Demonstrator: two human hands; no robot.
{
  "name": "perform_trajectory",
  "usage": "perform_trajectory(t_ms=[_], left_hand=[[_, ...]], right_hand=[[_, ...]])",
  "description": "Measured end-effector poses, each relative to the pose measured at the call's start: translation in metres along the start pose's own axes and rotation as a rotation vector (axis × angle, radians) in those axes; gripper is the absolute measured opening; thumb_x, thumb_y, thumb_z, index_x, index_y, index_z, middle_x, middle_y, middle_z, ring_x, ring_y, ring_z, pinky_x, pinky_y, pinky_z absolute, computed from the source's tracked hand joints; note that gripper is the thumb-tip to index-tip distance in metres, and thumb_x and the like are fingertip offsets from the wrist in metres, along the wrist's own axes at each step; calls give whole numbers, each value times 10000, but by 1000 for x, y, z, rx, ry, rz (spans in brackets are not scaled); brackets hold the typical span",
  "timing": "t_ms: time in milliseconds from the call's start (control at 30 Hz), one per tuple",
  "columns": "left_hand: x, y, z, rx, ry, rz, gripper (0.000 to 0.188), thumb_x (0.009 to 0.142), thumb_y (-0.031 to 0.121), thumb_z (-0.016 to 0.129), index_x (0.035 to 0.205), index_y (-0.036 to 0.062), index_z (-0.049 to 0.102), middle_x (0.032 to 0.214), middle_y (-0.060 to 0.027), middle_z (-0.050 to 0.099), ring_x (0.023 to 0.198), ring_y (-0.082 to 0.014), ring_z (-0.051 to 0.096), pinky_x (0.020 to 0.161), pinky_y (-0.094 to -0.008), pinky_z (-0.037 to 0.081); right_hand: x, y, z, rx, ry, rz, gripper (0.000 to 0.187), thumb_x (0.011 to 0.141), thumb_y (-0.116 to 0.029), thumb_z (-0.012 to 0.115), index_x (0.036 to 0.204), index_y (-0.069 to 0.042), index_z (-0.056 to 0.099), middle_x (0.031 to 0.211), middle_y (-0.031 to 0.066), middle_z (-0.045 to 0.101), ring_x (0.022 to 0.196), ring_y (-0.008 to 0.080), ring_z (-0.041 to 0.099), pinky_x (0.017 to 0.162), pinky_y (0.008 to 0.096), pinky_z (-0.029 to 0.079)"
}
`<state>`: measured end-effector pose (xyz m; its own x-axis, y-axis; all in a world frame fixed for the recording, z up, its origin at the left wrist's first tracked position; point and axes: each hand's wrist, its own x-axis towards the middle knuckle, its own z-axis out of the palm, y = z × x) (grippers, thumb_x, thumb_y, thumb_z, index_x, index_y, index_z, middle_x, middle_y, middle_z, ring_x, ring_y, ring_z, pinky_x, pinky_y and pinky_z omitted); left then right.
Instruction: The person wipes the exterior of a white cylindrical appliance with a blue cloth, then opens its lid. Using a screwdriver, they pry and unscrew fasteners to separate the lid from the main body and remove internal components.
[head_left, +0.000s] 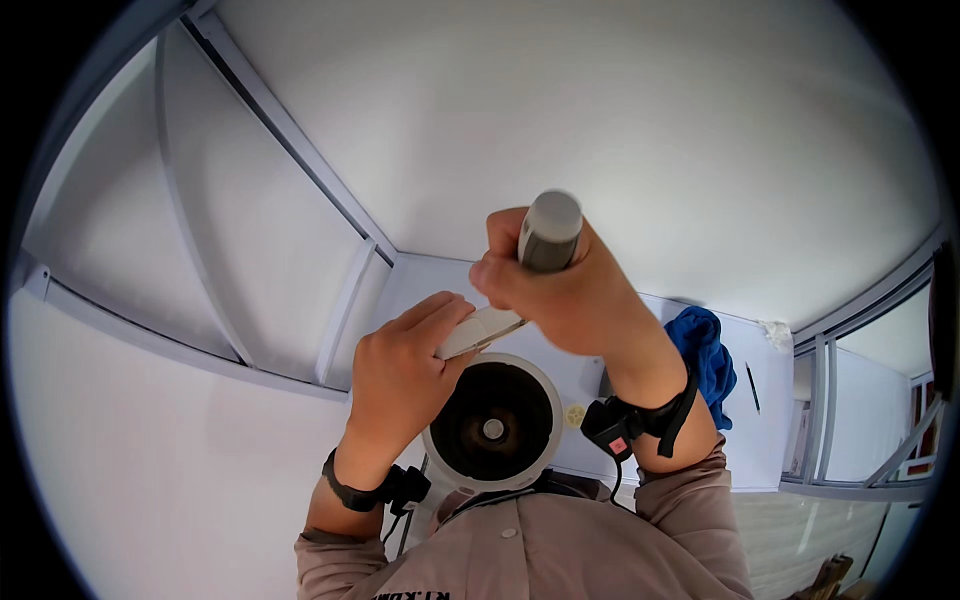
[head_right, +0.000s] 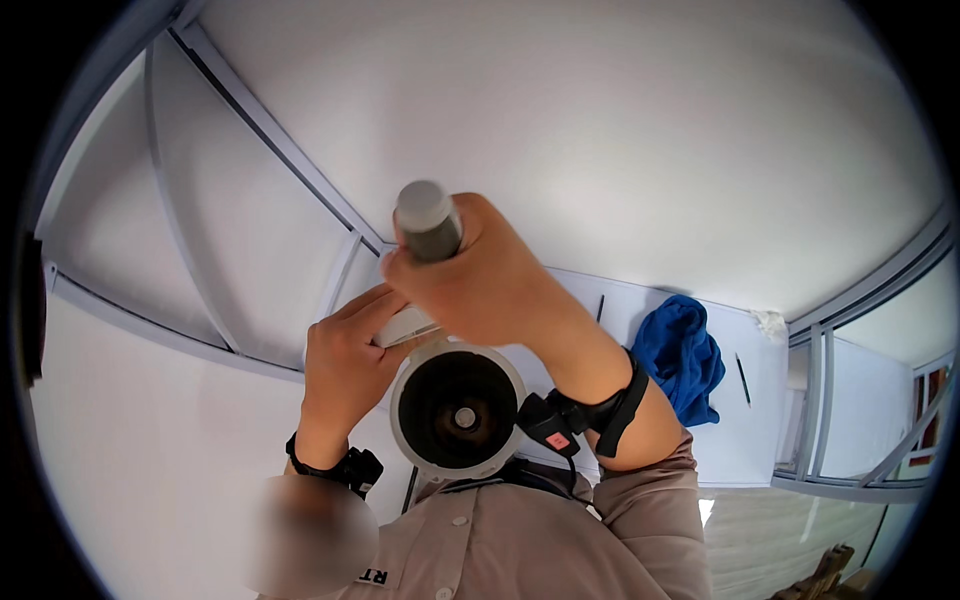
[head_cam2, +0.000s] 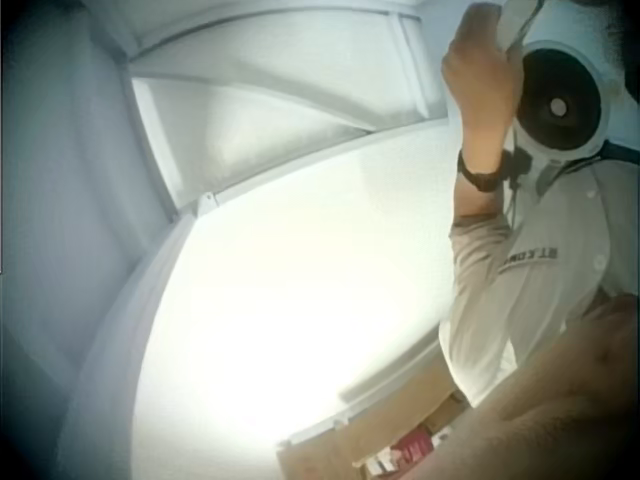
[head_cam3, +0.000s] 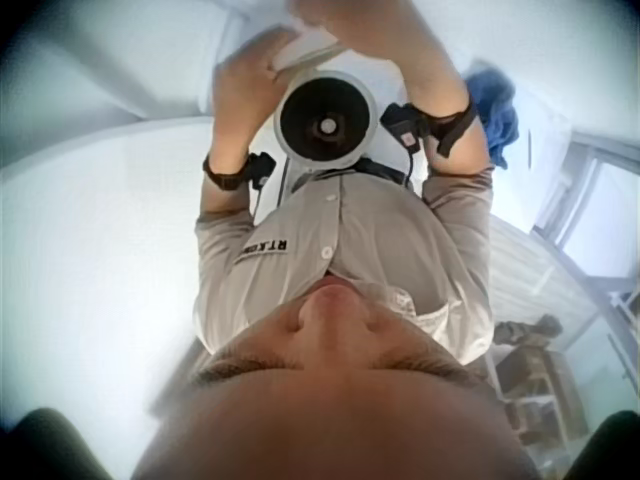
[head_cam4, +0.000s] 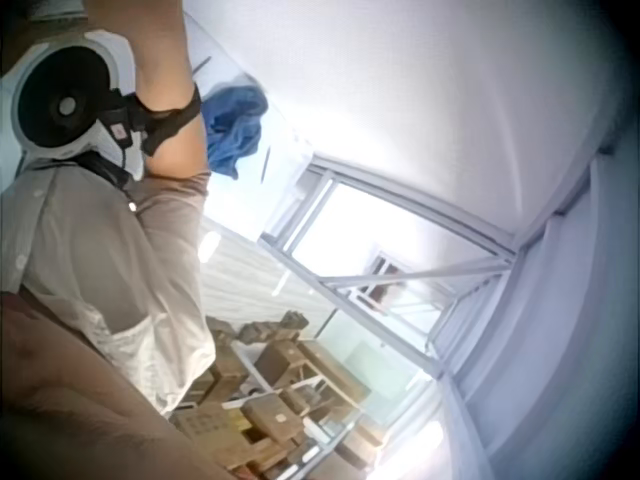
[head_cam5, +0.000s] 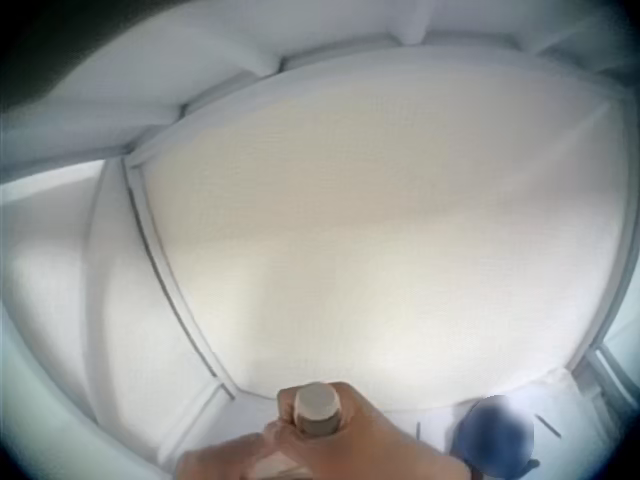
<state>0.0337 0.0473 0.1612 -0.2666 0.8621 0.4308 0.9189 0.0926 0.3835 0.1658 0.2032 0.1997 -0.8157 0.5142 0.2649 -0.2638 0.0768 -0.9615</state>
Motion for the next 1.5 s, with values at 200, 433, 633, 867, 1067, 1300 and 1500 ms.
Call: perform_trajectory(t_ms=[200,433,633,867,1067,1300,1500], left_hand=[[-1,-5,-3,-14,-20,-44,379,788,160,909,1118,46,762,1162,-84,790,837,-316,764,706,-357,610],[-1,-5,-3,7,37,-56,284,846,171,863,1080,84,726,1093,-29,769,775,-316,725,631,-370,570],[-11,-9,-5,-7,94,-96,354,807,136,908,1121,39,777,1157,-120,798,722,-261,743,649,-324,591],[-18,-18,-4,-24,123,-37,306,819,153,896,1079,73,757,1130,-46,800,772,-263,760,641,-332,598],[-16,-13,-1,-28,76,25,346,782,132,913,1092,65,772,1136,-68,801,865,-280,786,697,-332,626],[-13,-9,-6,-56,14,-11,390,759,114,929,1118,47,790,1160,-99,803,916,-295,792,741,-333,636],[-16,-15,-4,-72,16,16,393,744,112,928,1106,48,789,1173,-103,798,937,-299,791,769,-336,640]], right_hand=[[6,2,-11,346,114,195,371,891,19,638,675,-116,369,600,4,421,527,77,310,484,292,186],[-55,73,14,-155,-66,-842,214,903,24,669,755,-68,544,767,54,623,527,153,505,466,300,404],[-47,91,20,180,227,-769,229,912,73,648,776,-60,520,686,73,625,540,163,554,474,297,444],[-30,71,-12,754,163,-317,322,961,51,550,743,-108,374,591,37,450,505,111,292,469,343,236],[-23,50,-24,652,137,-45,332,918,33,582,702,-107,372,580,24,451,494,91,304,474,322,216],[-5,21,-11,410,84,132,372,888,46,609,698,-119,335,593,-11,377,523,82,260,483,309,166],[4,20,-16,500,83,228,361,899,23,586,693,-129,331,592,-7,375,509,76,213,479,308,149]])
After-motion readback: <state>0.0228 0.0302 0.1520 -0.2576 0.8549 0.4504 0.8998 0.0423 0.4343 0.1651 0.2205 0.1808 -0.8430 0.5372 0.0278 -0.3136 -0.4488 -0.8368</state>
